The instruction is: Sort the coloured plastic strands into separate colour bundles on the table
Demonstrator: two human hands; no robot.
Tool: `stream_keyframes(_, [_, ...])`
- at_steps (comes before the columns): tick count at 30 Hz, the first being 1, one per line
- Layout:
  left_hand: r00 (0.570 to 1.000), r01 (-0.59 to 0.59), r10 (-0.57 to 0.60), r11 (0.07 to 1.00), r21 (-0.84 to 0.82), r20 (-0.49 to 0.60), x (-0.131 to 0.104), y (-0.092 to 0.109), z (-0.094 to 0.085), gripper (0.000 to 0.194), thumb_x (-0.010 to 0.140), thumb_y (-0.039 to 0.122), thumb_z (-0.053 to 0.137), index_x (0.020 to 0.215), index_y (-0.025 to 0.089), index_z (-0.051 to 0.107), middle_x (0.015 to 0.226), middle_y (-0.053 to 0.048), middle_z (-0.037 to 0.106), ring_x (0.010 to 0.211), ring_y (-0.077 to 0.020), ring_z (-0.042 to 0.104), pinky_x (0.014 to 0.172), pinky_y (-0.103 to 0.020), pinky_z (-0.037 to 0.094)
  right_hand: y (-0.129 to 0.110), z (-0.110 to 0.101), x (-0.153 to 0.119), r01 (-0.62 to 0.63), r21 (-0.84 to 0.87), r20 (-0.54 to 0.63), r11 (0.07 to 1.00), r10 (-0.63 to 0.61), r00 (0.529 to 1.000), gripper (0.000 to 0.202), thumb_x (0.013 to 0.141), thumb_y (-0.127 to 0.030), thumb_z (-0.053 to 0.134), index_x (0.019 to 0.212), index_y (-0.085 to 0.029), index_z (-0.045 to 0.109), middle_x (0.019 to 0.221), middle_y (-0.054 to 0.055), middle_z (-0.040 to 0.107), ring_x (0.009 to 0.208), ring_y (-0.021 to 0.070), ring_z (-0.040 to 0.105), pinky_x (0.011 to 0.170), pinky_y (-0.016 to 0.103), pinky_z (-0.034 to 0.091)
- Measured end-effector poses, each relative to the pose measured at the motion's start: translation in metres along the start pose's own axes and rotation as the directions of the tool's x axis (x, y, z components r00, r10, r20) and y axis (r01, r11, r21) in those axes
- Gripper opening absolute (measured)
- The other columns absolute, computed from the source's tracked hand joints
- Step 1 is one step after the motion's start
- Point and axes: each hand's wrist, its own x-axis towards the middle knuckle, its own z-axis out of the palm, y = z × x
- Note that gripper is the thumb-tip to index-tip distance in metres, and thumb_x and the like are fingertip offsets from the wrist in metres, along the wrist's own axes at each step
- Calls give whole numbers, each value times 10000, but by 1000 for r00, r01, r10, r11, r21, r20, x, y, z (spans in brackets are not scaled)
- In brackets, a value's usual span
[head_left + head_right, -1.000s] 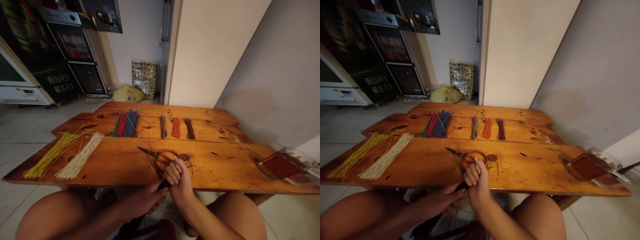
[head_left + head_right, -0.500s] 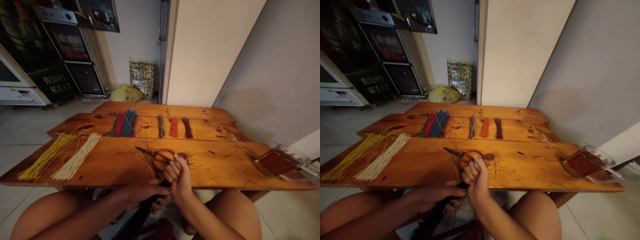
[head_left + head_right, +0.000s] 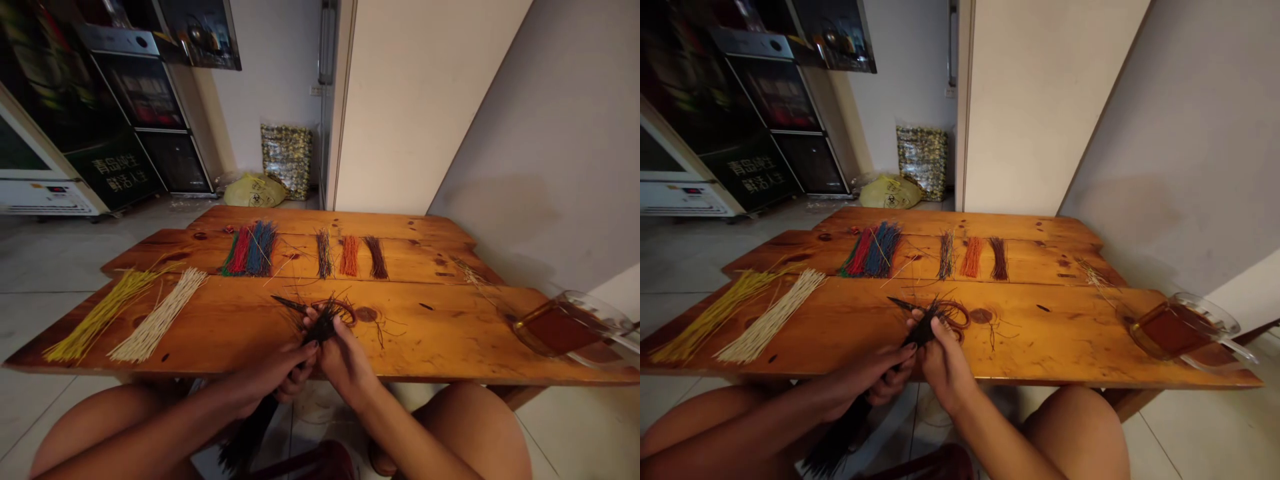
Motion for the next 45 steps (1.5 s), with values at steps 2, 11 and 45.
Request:
stream_keyframes(2, [1000,-16,16,1000,2,-9,-7,5,-10,415,777,585,478,678,199,359,515,103,216,421,-49,118,412,-215,63,-4,-5,1,18,-63,78,998,-13,997,369,718,-364,674,1048,-226,582,1158,33,591,1111,183,512,993,339,358])
stream_keyframes(11, [989,-76,74,997,-15,-132,-36,22,-50,428,748,590,520,670,200,361,555,87,247,465,-64,117,439,-240,71,-40,-40,22,245,-968,217,60,-292,931,375,726,-363,643,1046,-186,558,1038,101,605,1016,251,546,931,432,387])
stream_keyframes(45, [993,-119,113,968,-222,-40,-7,54,-66,304,810,433,548,738,167,421,549,94,254,406,-22,129,351,-148,73,-79,-60,-24,55,-654,-30,755,-99,995,334,758,-496,593,761,-214,415,536,-100,224,411,48,148,354,171,141])
